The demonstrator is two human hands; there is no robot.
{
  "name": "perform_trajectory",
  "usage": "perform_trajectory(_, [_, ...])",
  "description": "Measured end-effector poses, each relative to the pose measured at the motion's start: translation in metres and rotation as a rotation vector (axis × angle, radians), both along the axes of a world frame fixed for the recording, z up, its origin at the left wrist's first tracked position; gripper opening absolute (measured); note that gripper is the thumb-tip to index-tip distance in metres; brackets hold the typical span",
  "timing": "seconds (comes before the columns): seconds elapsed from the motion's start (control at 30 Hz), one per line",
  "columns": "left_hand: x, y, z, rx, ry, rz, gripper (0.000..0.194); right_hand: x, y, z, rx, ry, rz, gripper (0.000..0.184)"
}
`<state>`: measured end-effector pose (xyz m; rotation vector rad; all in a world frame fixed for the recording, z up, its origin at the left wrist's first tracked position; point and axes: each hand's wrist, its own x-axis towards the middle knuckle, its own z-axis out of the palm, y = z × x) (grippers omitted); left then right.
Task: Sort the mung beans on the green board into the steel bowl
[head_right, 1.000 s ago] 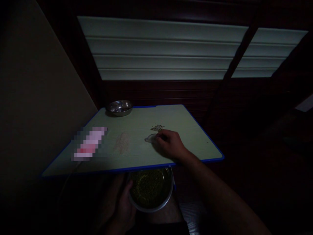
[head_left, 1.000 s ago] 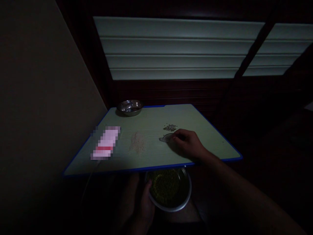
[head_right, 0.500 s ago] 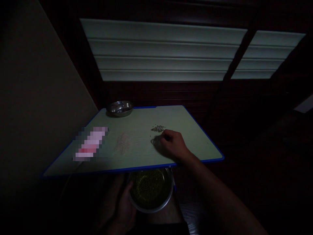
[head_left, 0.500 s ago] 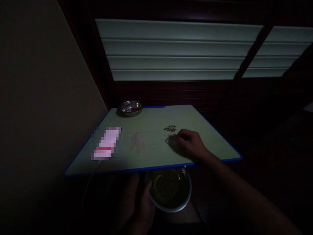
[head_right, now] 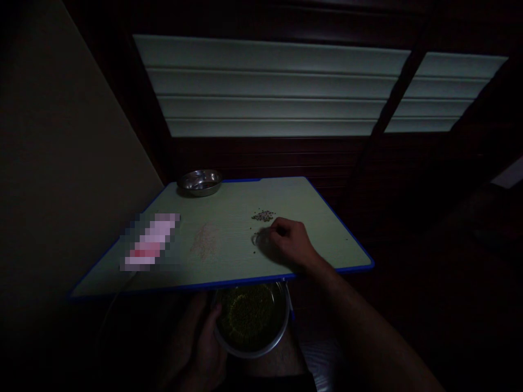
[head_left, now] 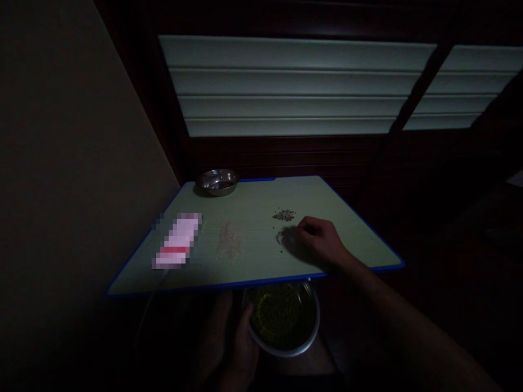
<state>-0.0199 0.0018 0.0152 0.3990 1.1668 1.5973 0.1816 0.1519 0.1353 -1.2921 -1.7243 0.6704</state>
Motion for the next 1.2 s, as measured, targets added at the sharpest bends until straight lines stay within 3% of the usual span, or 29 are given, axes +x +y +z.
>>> perform_trajectory(0.13, [0.005, 0.001, -0.001, 0.005, -0.012, -0.003, 0.059, 0.003, 0.006, -0.004, 0.067, 0.002, -0.216, 0.016])
perform_trajectory(0.23, [0.011, 0.002, -0.003, 0.012, -0.031, 0.006, 0.059, 0.005, 0.009, -0.006, 0.079, -0.040, -0.273, 0.016])
perform_trajectory(0.4, [0.017, 0.004, -0.005, -0.037, -0.110, 0.059, 0.062, 0.005, 0.009, -0.006, 0.058, -0.064, -0.279, 0.015])
perform_trajectory(0.57, [0.019, 0.006, 0.005, -0.113, -0.125, 0.074, 0.062, 0.005, 0.008, -0.004, 0.023, -0.051, -0.257, 0.014])
perform_trajectory(0.83, [0.019, 0.009, -0.008, -0.089, -0.128, 0.049, 0.030, 0.004, 0.010, -0.006, 0.062, -0.097, -0.244, 0.015])
perform_trajectory(1.07, [0.013, -0.001, 0.021, -0.022, -0.026, 0.023, 0.033, 0.003, 0.009, -0.003, 0.029, -0.048, -0.254, 0.015])
perform_trajectory(1.2, [0.016, 0.002, 0.014, -0.058, -0.078, 0.046, 0.037, 0.004, 0.010, -0.004, 0.030, -0.068, -0.226, 0.017])
